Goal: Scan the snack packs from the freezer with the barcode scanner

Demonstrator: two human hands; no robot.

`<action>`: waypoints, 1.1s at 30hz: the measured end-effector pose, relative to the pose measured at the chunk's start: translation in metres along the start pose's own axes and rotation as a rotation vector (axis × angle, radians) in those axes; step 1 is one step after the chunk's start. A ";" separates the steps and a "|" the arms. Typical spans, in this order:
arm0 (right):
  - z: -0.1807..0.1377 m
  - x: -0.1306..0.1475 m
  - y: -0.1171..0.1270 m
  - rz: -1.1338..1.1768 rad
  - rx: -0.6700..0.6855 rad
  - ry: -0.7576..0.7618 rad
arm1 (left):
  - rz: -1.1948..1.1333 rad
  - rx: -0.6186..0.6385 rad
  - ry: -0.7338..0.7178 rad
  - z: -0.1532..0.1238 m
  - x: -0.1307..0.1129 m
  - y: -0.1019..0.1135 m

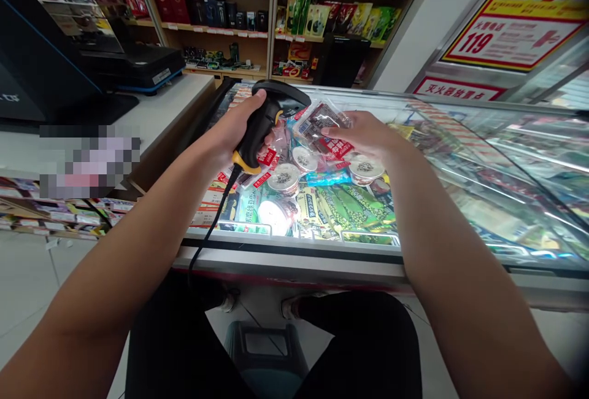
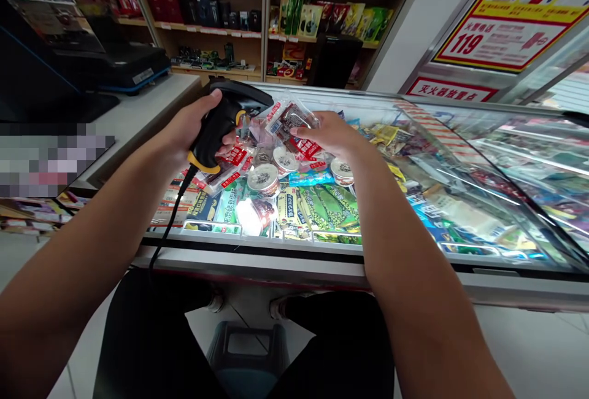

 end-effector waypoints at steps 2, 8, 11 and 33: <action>-0.003 0.002 0.002 0.016 -0.045 -0.030 | -0.012 0.006 0.059 0.002 0.007 -0.001; -0.006 0.002 0.001 0.110 -0.053 -0.099 | -0.031 0.034 0.104 0.004 0.012 -0.001; -0.007 0.000 0.004 0.109 -0.080 -0.112 | -0.034 0.011 0.086 0.002 0.008 -0.001; 0.000 -0.019 0.048 -0.176 -0.409 -0.133 | -0.056 -0.138 -0.056 0.013 0.002 0.031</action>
Point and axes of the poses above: each hand's wrist, its own z-axis towards the middle knuckle, its own y-axis out of the back of the hand, x = y × z, the point moved 10 cm from there along z, towards the middle knuckle, and after that the axes turned 6 degrees about x, right-handed, at the moved point
